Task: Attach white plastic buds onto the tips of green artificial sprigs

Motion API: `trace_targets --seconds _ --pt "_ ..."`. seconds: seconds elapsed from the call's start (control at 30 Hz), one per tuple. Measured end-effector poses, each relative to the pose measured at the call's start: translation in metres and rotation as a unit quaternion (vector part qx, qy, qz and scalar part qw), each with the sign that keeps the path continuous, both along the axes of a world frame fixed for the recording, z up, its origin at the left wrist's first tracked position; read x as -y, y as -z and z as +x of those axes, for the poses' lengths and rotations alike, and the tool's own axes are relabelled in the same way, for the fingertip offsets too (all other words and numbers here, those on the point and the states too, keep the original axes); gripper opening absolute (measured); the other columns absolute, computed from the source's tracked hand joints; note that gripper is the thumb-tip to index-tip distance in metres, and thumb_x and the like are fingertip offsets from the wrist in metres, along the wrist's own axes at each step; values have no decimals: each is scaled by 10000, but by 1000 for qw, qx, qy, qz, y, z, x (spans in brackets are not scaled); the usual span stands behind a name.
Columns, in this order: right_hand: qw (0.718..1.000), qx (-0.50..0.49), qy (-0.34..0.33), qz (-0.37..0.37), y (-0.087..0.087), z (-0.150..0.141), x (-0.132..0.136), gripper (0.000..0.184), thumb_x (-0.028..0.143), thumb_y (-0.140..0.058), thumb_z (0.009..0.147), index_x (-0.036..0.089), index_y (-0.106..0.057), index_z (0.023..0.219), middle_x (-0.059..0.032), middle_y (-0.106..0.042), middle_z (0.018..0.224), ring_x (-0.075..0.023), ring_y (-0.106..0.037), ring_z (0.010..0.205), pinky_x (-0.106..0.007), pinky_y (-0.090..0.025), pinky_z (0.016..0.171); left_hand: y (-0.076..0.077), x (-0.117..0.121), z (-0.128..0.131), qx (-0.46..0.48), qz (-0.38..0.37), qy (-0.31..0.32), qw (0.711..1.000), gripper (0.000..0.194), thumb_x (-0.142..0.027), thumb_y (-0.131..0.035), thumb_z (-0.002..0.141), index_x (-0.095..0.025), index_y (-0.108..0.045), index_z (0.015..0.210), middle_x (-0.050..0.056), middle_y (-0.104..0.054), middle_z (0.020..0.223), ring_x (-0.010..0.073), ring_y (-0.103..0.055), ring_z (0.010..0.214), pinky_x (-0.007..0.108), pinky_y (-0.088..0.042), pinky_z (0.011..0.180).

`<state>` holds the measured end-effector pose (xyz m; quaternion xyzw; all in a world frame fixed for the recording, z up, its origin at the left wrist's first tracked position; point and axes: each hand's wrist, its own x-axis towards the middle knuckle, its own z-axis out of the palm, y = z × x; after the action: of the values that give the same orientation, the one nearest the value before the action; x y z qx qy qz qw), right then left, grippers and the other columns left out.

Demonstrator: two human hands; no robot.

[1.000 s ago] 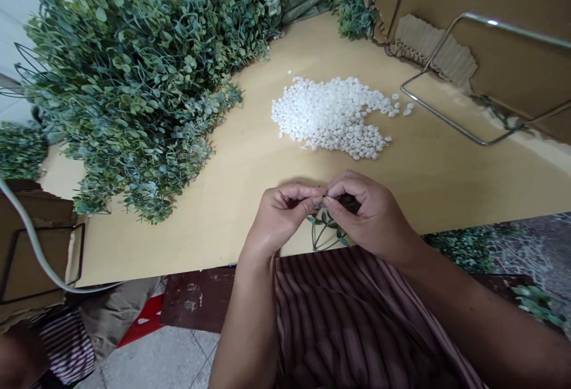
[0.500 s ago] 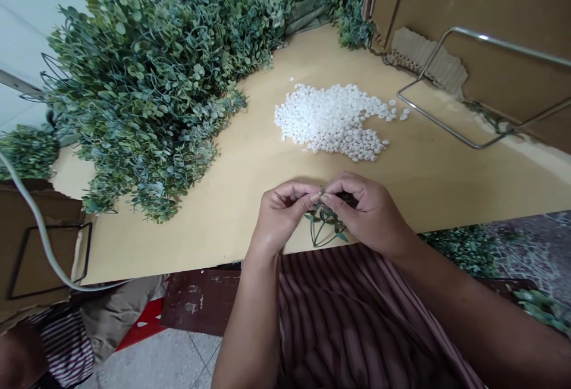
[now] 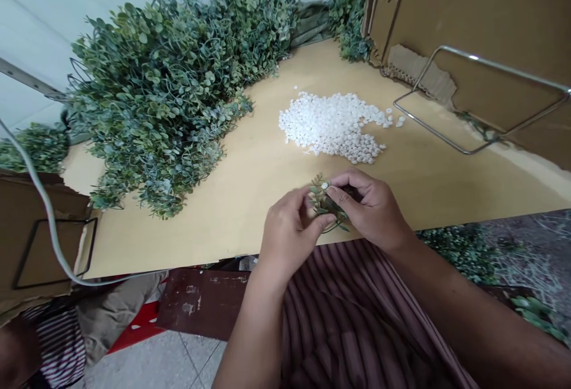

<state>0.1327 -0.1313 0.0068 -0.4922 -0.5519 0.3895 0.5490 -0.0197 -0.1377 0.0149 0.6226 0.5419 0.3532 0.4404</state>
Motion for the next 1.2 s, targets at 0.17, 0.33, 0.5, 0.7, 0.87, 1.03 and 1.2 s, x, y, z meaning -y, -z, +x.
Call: trace_targets --seconds 0.17,0.33,0.5,0.7,0.87,1.03,1.2 --pt "970 -201 -131 -40 -1 10 3 337 512 -612 756 204 -630 620 -7 -615 660 -169 -613 744 -339 -499 756 -4 -2 5 68 -67 -50 994 311 -250 -717 652 -161 -665 946 -35 -574 607 99 -520 570 230 -448 591" --pt "926 -309 -126 -177 -5 13 -1 327 482 -726 644 191 -595 571 32 -572 549 -106 -558 515 -250 -492 504 -11 -4 5 193 -115 -79 971 304 -268 -775 568 -144 -684 830 -32 -587 578 80 -508 530 212 -443 537" --pt "940 -274 -64 -193 -9 -5 -6 375 422 -815 501 174 -591 672 34 -602 601 -79 -540 515 -208 -470 497 -5 -2 10 228 -89 -87 966 324 -327 -789 545 -147 -690 796 -31 -565 525 80 -496 511 196 -436 500" --pt "947 -246 -67 -193 -14 -10 -5 356 420 -790 528 164 -631 716 26 -616 630 -87 -566 575 -205 -475 547 -1 1 20 223 -77 -88 968 242 -270 -737 600 -157 -701 810 -30 -577 526 80 -498 514 176 -427 483" --pt "956 -221 -76 -175 -15 -8 -8 301 438 -747 581 172 -632 664 16 -624 609 -106 -575 558 -225 -487 533 -6 3 23 214 -78 -31 973 187 -249 -711 639 -166 -722 806 22 -692 704 105 -575 607 208 -482 571" --pt "951 -237 -78 -180 -9 -3 -11 354 474 -740 577 183 -560 667 25 -592 591 -114 -591 534 -245 -511 524 -25 -16 4 160 -96 113 976 162 -215 -748 605 -170 -739 761 62 -722 880 172 -644 769 296 -522 739" --pt "928 -301 -58 -214 -10 2 -13 404 467 -775 533 180 -528 675 50 -544 603 -105 -612 522 -216 -490 479 -25 -81 -9 -67 34 -54 996 126 -202 -656 700 -170 -719 804 69 -716 809 177 -624 715 313 -482 724"
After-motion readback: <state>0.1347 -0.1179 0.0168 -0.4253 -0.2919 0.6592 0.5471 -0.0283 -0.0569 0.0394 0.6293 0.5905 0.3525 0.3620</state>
